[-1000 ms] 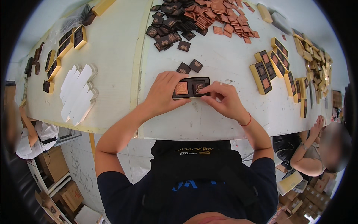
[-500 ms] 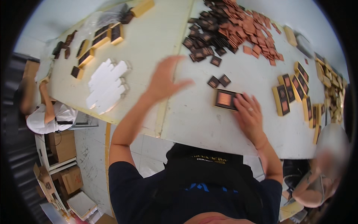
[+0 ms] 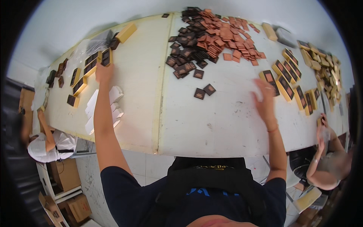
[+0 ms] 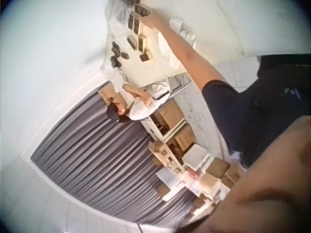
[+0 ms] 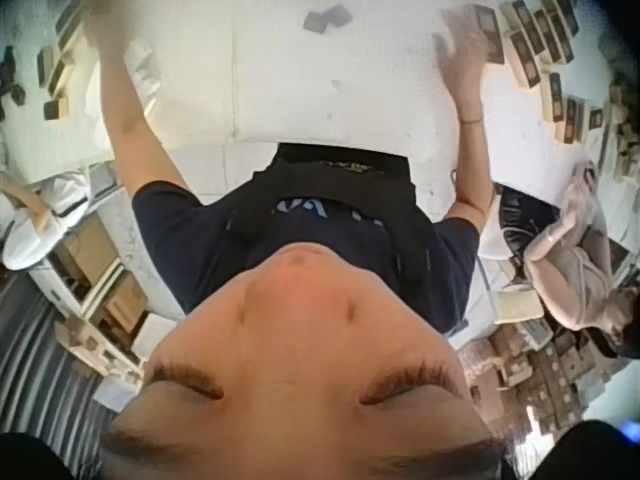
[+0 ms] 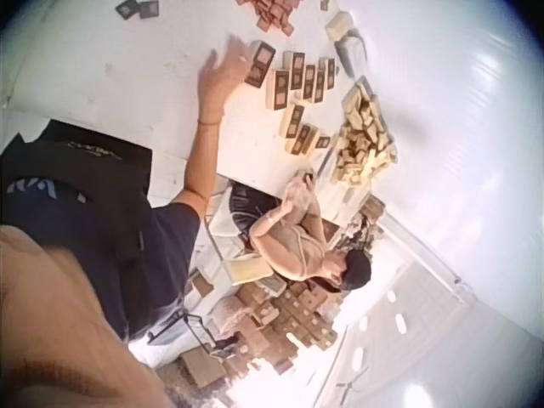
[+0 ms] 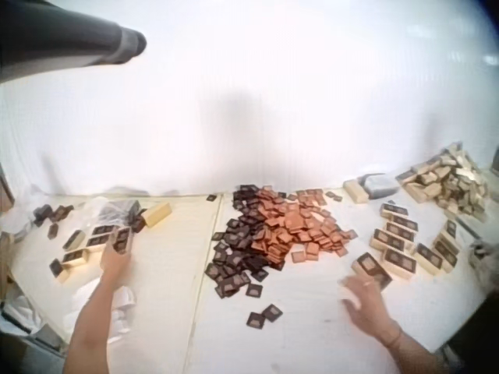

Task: The person folds white cardboard inserts into yellow rectangular frames, then places dark rectangular inserts and small square pieces into the frames. The person arranges the completed units on the table.

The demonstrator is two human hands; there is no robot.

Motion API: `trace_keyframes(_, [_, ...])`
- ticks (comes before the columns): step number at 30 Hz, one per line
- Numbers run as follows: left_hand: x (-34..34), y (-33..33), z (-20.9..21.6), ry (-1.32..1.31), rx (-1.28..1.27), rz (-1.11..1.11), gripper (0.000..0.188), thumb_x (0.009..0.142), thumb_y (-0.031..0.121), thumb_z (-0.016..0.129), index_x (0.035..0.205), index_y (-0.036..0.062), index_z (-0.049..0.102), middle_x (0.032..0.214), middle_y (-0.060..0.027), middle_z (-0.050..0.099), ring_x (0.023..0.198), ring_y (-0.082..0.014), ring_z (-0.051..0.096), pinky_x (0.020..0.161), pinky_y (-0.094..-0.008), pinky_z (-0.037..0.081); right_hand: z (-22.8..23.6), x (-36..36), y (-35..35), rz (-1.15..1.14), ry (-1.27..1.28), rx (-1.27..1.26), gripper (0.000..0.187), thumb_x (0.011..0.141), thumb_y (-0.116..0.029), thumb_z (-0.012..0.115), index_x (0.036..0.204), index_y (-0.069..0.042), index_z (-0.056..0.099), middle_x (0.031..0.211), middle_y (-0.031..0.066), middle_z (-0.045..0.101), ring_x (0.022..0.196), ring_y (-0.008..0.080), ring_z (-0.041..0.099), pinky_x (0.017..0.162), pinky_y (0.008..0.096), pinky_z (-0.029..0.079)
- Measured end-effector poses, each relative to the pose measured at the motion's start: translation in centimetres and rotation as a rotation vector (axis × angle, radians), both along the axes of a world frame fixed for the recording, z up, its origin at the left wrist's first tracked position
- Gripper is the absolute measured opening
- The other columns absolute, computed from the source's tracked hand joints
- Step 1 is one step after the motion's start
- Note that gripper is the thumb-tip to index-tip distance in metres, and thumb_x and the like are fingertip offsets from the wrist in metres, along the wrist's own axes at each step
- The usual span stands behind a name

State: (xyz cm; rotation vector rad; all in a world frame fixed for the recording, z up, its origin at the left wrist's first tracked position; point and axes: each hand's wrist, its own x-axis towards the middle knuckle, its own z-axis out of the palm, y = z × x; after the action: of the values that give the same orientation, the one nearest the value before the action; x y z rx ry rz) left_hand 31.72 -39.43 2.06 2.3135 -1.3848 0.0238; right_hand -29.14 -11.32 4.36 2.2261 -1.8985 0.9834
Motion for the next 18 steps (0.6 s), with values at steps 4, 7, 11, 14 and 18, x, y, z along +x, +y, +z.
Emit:
trace_keyframes(4, [-4.2, 2.6, 1.0, 0.207, -0.395, -0.225, 0.069, 0.075, 0.032, 0.080, 0.134, 0.0077, 0.053, 0.127, -0.0148, 0.065, 0.113, -0.0298, 0.063, 0.096, -0.0435, 0.050, 0.0, 7.1, -2.3, 0.299, -0.244, 0.287, 0.042, 0.086, -0.006, 0.072, 0.127, -0.008, 0.066, 0.125, 0.0126, 0.062, 0.112, 0.0328, 0.058, 0.096, 0.0391, 0.049])
trace_keyframes(7, [-12.2, 11.2, 2.1, 0.332, -0.412, -0.749, 0.066, 0.075, 0.013, 0.080, 0.135, 0.0063, 0.054, 0.129, -0.0094, 0.063, 0.109, -0.0213, 0.060, 0.091, -0.0356, 0.048, 0.0, 9.0, -4.2, 0.277, -0.174, 0.356, 0.039, 0.088, -0.007, 0.070, 0.126, -0.009, 0.066, 0.119, 0.0114, 0.064, 0.102, 0.0300, 0.061, 0.090, 0.0380, 0.052])
trace_keyframes(11, [-18.9, 25.0, 2.7, 0.593, 0.035, -1.141, 0.069, 0.071, 0.011, 0.076, 0.136, 0.0076, 0.055, 0.130, -0.0091, 0.060, 0.116, -0.0229, 0.057, 0.099, -0.0359, 0.046, -1.5, 9.2, -5.2, 0.321, -0.003, 0.267, 0.032, 0.090, -0.018, 0.069, 0.120, -0.006, 0.069, 0.106, 0.0124, 0.068, 0.086, 0.0303, 0.064, 0.079, 0.0363, 0.055])
trace_keyframes(14, [-22.2, 28.0, 2.8, 0.496, 0.202, -1.309, 0.067, 0.070, 0.011, 0.074, 0.134, 0.0070, 0.053, 0.125, -0.0123, 0.058, 0.116, -0.0325, 0.055, 0.101, -0.0409, 0.045, -0.7, 7.4, -5.3, 0.192, -0.429, 0.538, 0.026, 0.094, -0.015, 0.066, 0.117, -0.003, 0.069, 0.090, 0.0079, 0.070, 0.074, 0.0223, 0.066, 0.067, 0.0317, 0.055])
trace_keyframes(18, [-25.4, 27.4, 2.2, 0.451, 0.165, -1.339, 0.065, 0.070, 0.012, 0.074, 0.130, 0.0065, 0.052, 0.121, -0.0123, 0.057, 0.115, -0.0336, 0.052, 0.100, -0.0425, 0.041, 1.3, 7.2, -2.3, 0.360, -0.929, 0.719, 0.022, 0.102, -0.012, 0.058, 0.121, -0.003, 0.067, 0.091, -0.0013, 0.067, 0.080, 0.0054, 0.064, 0.065, 0.0204, 0.051])
